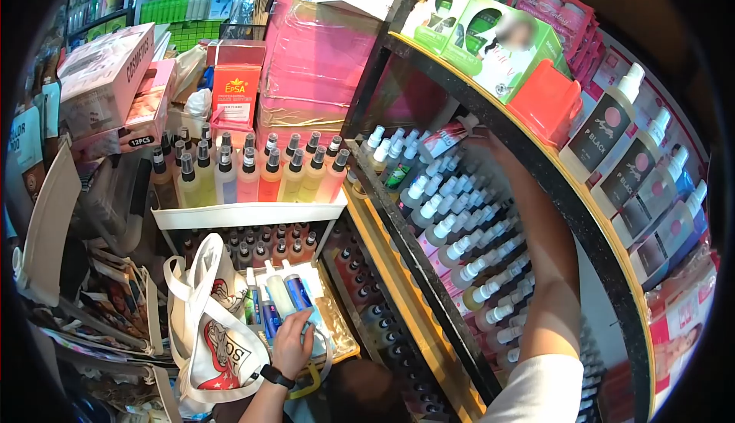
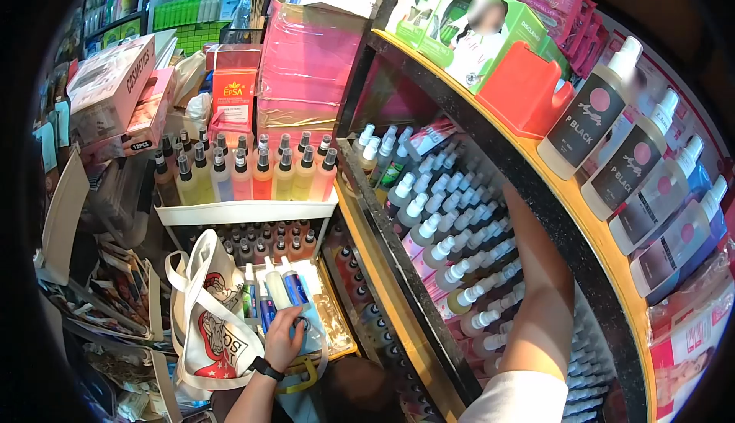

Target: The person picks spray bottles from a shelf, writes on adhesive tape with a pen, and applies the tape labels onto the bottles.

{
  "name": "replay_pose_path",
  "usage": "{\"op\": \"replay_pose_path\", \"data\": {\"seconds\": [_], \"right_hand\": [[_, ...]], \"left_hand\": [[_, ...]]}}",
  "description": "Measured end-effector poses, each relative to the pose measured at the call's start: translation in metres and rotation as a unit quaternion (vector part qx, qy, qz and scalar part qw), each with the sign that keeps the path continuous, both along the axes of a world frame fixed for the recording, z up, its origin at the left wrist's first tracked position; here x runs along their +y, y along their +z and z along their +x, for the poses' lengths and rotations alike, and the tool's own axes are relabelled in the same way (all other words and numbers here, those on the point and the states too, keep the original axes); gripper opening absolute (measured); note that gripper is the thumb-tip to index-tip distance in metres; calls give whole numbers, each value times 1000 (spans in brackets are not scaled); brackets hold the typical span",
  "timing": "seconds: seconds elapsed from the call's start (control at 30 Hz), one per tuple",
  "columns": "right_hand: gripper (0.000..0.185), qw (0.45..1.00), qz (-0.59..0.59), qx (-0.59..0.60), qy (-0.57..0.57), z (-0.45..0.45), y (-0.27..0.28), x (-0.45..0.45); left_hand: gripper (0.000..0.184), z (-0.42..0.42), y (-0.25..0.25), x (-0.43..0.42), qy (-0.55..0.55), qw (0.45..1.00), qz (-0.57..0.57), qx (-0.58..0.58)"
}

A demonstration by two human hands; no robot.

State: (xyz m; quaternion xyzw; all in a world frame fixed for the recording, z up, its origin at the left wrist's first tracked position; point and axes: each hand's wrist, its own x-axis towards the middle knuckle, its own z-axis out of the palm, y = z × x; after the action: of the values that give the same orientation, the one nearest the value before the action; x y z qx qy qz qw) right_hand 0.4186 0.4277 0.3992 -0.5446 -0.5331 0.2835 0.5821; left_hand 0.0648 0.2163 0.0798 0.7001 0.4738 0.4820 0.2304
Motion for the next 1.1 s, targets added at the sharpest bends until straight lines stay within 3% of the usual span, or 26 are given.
{"op": "replay_pose_path", "data": {"seconds": [0.13,0.27,0.43,0.53,0.67,1.1], "right_hand": [[29,991,-28,-108,70,-15,-6,4],[31,979,-120,-163,22,-63,2,-4],[28,966,-101,-236,8,-81,-8,-5],[26,916,-125,-380,41,-77,-18,2],[25,883,-103,-450,87,-80,-33,3],[25,831,-117,-538,85,-83,-38,5]], "left_hand": [[26,-2,-1,1,0,1000,4,3],[25,-2,-3,1,-6,1000,2,2],[24,-3,-3,1,-5,1000,0,11],[25,-3,-4,1,-7,1000,2,14],[26,-2,-6,2,-12,1000,0,14],[22,-3,-9,2,-6,1000,-11,23]]}}
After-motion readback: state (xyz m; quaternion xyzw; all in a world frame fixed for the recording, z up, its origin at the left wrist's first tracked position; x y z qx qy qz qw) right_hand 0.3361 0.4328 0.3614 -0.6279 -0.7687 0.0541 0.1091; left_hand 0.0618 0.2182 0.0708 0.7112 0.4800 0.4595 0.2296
